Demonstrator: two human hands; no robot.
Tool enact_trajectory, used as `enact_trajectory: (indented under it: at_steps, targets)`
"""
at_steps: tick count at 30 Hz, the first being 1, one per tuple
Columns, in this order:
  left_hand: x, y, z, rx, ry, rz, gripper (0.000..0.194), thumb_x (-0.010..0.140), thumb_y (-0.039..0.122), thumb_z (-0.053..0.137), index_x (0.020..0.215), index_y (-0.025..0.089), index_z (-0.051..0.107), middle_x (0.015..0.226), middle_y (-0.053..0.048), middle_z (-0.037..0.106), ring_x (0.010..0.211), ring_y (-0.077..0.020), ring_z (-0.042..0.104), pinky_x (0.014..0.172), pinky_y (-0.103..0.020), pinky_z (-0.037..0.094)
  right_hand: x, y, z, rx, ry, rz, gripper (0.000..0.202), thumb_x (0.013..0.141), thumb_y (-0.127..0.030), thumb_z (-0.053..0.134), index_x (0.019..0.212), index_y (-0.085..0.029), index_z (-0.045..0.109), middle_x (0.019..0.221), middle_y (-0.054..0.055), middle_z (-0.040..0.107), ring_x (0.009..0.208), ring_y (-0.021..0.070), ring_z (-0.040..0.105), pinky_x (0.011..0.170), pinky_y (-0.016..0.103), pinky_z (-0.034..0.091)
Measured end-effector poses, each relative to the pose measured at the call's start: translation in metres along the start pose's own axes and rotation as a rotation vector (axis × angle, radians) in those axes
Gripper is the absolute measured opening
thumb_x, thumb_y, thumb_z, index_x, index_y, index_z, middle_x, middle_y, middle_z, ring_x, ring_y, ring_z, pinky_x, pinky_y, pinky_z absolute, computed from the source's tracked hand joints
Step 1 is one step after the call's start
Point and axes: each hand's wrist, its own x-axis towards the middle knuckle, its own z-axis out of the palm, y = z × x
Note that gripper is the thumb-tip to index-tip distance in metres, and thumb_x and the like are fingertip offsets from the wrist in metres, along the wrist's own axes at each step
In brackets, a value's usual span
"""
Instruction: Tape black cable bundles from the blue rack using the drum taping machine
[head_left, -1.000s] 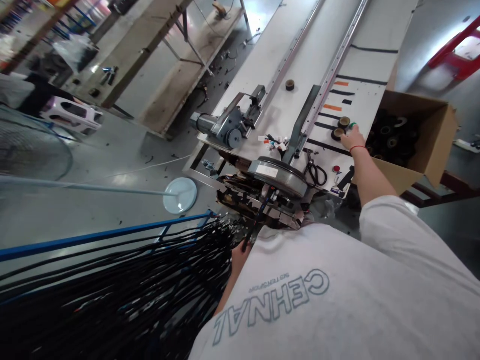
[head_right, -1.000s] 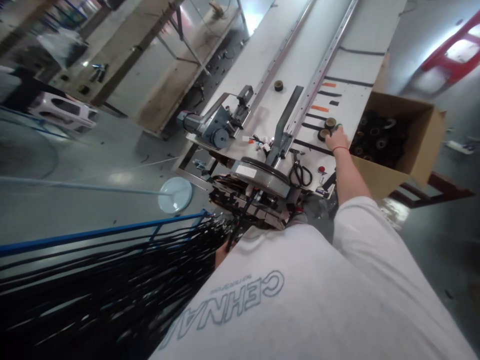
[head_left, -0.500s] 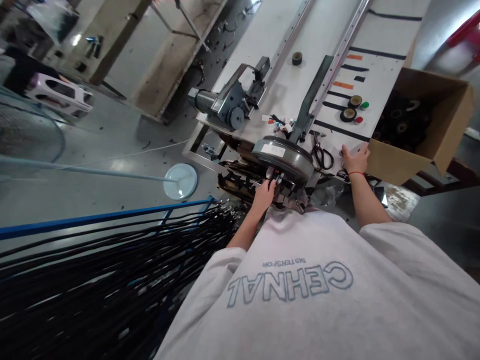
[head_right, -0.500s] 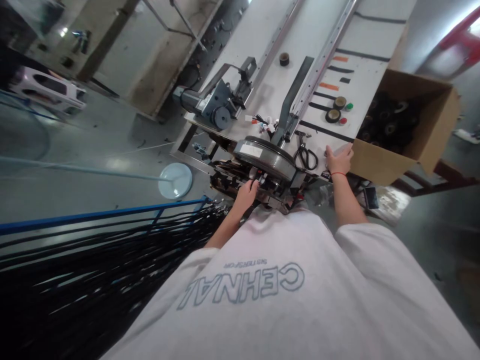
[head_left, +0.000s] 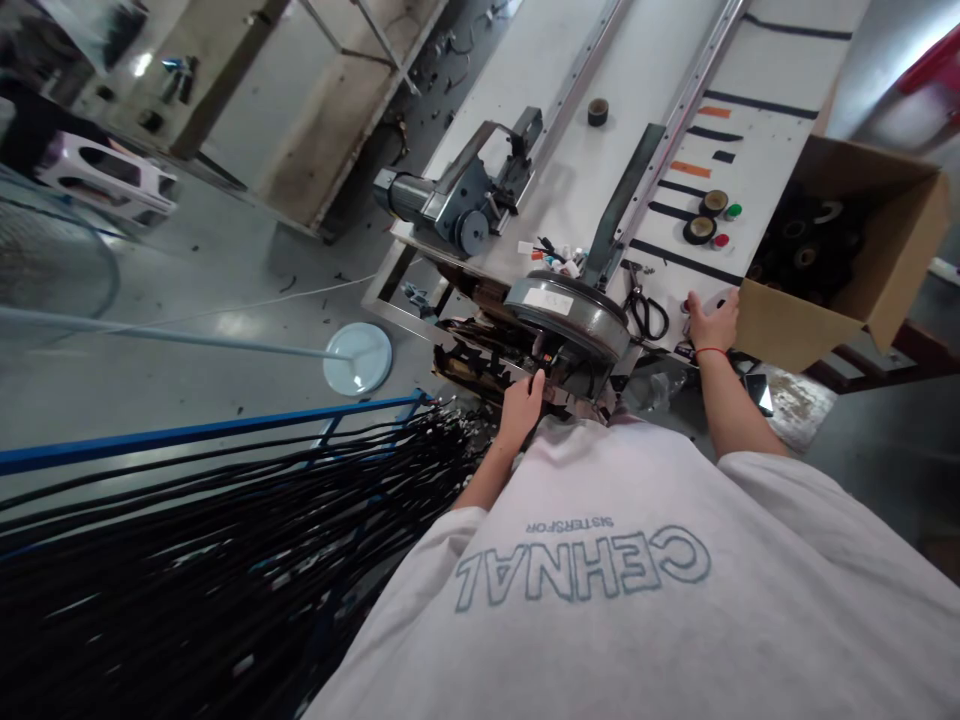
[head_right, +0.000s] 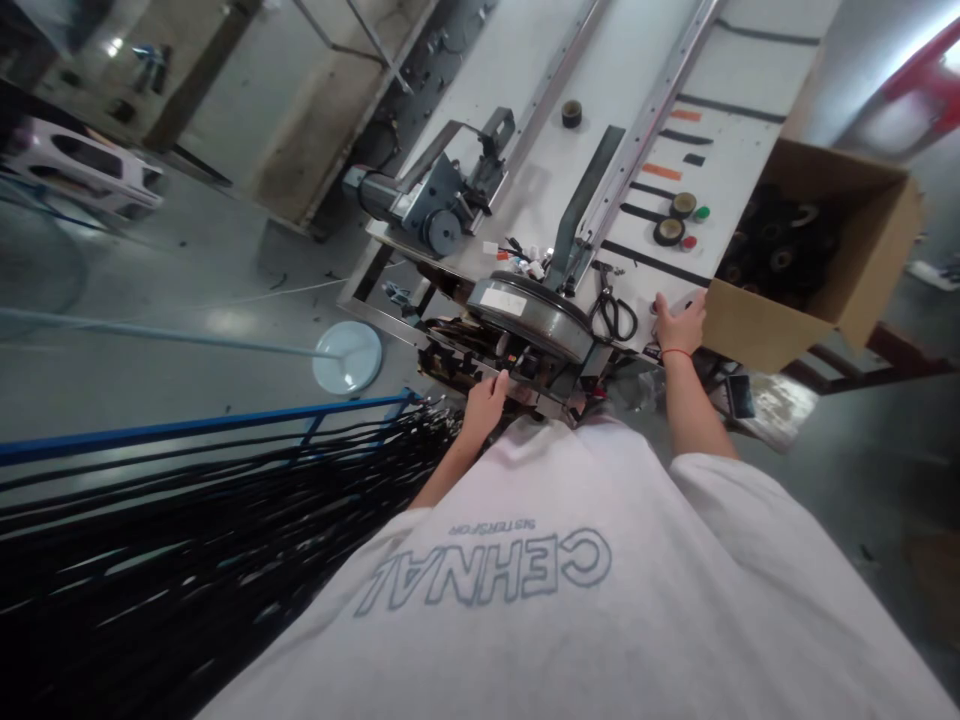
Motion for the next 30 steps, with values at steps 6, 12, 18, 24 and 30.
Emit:
enact_trajectory:
  at_steps: [6, 12, 18, 24, 30]
  targets:
    - [-0.006, -0.006, 0.005, 0.013, -0.025, -0.011, 0.046, 0.102, 0.038, 0.041, 0.065, 0.018, 0.057, 0.067, -0.006, 0.064, 0.066, -0.0169, 0.058, 0.067, -0.028, 0.037, 0.005, 0.004, 0.004, 0.064, 0.031, -0.013, 0.091, 0.09, -0.071, 0.047, 0.156, -0.012, 0.026, 0.143, 0.028, 0.048, 0.128, 0.0416, 0.053, 0.103, 0.056, 0.045]
    - [-0.006, -0.011, 0.005, 0.009, -0.031, 0.011, 0.045, 0.103, 0.039, 0.04, 0.07, 0.017, 0.061, 0.07, -0.006, 0.066, 0.068, -0.0163, 0.059, 0.067, -0.026, 0.037, 0.013, 0.009, 0.01, 0.149, 0.049, -0.013, 0.095, 0.086, -0.068, 0.058, 0.155, -0.01, 0.028, 0.143, 0.028, 0.048, 0.131, 0.0409, 0.05, 0.108, 0.059, 0.04]
    - [-0.01, -0.013, 0.009, 0.005, -0.006, 0.014, 0.043, 0.102, 0.039, 0.042, 0.069, 0.018, 0.061, 0.07, -0.006, 0.066, 0.067, -0.0164, 0.059, 0.067, -0.027, 0.037, 0.015, 0.011, 0.011, 0.162, 0.064, -0.03, 0.086, 0.092, -0.066, 0.049, 0.154, -0.009, 0.031, 0.143, 0.029, 0.048, 0.131, 0.0409, 0.051, 0.108, 0.06, 0.04]
    - [-0.007, -0.018, 0.013, -0.037, 0.0, 0.023, 0.041, 0.1, 0.04, 0.044, 0.072, 0.017, 0.063, 0.07, -0.006, 0.066, 0.068, -0.017, 0.06, 0.067, -0.027, 0.038, 0.016, 0.01, 0.011, 0.151, 0.069, -0.018, 0.088, 0.089, -0.059, 0.058, 0.155, -0.008, 0.029, 0.145, 0.028, 0.047, 0.132, 0.0415, 0.05, 0.109, 0.06, 0.039]
    - [-0.019, -0.041, 0.012, -0.084, -0.067, 0.017, 0.031, 0.089, 0.039, 0.057, 0.069, 0.016, 0.062, 0.062, -0.001, 0.059, 0.062, -0.0146, 0.055, 0.063, -0.025, 0.038, 0.016, 0.01, 0.009, 0.152, 0.064, -0.002, 0.087, 0.089, -0.057, 0.06, 0.154, -0.009, 0.031, 0.143, 0.028, 0.049, 0.134, 0.0407, 0.049, 0.109, 0.059, 0.04]
